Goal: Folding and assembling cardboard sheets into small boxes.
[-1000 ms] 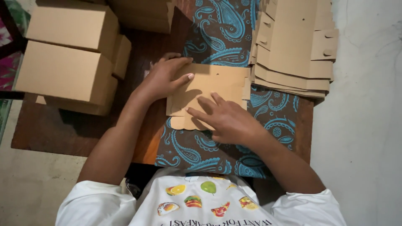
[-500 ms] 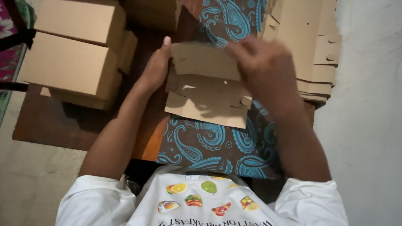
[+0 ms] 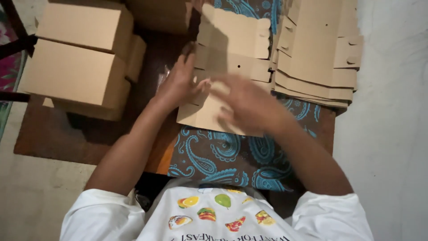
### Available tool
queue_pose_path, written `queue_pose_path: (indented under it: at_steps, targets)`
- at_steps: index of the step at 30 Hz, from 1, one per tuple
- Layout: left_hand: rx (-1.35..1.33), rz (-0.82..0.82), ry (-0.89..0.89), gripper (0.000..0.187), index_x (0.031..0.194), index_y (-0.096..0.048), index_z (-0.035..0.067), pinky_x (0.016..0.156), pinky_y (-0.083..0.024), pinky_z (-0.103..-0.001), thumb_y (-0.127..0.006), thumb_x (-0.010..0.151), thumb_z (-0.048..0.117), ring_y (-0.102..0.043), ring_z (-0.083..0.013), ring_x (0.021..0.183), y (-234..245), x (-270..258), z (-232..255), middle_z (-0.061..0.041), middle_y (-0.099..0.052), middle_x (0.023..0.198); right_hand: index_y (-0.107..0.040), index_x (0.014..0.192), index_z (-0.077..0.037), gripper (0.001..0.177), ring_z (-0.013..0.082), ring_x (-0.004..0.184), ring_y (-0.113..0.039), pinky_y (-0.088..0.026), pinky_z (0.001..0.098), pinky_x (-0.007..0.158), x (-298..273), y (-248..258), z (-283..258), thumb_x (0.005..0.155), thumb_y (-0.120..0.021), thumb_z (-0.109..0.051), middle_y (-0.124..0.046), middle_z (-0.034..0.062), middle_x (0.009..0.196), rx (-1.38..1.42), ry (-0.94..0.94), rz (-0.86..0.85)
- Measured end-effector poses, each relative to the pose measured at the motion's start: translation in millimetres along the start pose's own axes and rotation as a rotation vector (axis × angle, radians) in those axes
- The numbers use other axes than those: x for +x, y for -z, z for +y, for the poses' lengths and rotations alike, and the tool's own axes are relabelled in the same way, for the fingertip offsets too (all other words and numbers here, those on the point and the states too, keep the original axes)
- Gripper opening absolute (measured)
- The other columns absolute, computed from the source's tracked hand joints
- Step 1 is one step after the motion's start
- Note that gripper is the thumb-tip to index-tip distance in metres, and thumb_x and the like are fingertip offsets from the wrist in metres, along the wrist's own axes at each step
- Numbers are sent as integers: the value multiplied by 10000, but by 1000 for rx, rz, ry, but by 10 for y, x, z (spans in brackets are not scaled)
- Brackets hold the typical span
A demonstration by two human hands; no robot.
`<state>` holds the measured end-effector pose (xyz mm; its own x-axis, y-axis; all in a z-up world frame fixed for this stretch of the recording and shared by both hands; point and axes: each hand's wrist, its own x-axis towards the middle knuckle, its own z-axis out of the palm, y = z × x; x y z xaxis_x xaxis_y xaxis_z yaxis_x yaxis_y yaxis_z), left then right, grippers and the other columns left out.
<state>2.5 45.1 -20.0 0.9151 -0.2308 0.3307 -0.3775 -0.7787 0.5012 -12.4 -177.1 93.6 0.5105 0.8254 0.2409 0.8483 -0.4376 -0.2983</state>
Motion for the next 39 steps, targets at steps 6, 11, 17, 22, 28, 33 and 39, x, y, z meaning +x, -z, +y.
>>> queue_pose_path:
  at_steps: [6, 11, 17, 22, 28, 33, 39]
  targets:
    - [233, -207, -100, 487, 1307, -702, 149, 997, -461, -603, -792, 849, 285, -549, -465, 1252, 189, 51, 235, -195, -572, 1357, -398, 1572, -141, 872, 558, 1438, -331, -386, 650, 1095, -324, -338, -130, 857, -816, -413, -300, 280, 1612, -48, -36, -514]
    - [224, -88, -227, 331, 1182, -743, 161, 1196, -246, -587, -740, 931, 376, -579, -331, 1333, -166, -13, -106, -65, -699, 1278, -563, 1425, -140, 573, 402, 1303, -529, -523, 479, 907, -571, -699, 178, 897, -717, -300, -578, 146, 1335, -77, 65, -201]
    - [-116, -447, -261, 367, 945, -799, 128, 1011, -485, -514, -669, 908, 470, -677, -333, 1147, 219, -38, 210, -81, -760, 1177, -630, 1214, -106, 245, 353, 1130, -673, -574, 437, 891, -682, -636, 275, 989, -601, -198, -678, 120, 1138, -40, -43, -102]
    - [62, -428, -266, 259, 1032, -796, 139, 923, -547, -474, -783, 863, 334, -724, -352, 1060, 236, -57, 144, -83, -774, 1118, -694, 1181, -235, 216, 183, 657, -593, -518, 325, 606, -611, -688, 490, 1015, -557, -240, -537, -27, 757, -504, 25, 146]
    - [150, -243, -275, 488, 1231, -718, 124, 933, -543, -504, -861, 815, 334, -702, -396, 1101, -28, -65, -15, -160, -735, 1161, -726, 1134, -191, 144, 237, 835, -615, -501, 375, 771, -392, -679, 625, 1012, -661, -228, -568, 24, 852, -621, 40, 338]
    - [339, -47, -370, 583, 1150, -747, 173, 1041, -464, -533, -950, 675, 442, -636, -342, 1134, 59, -31, 78, -88, -701, 1100, -707, 1181, -182, 282, 303, 1138, -613, -487, 425, 932, -448, -1000, 777, 1005, -661, -397, -629, 71, 1135, -505, 32, 384]
    - [284, -16, -295, 743, 1278, -701, 165, 1106, -369, -605, -953, 625, 414, -496, -421, 1255, 1, -79, 185, -139, -614, 1267, -638, 1345, -177, 578, 371, 1265, -524, -442, 502, 983, -410, -997, 675, 849, -806, -422, -586, 106, 1258, -303, -176, 186]
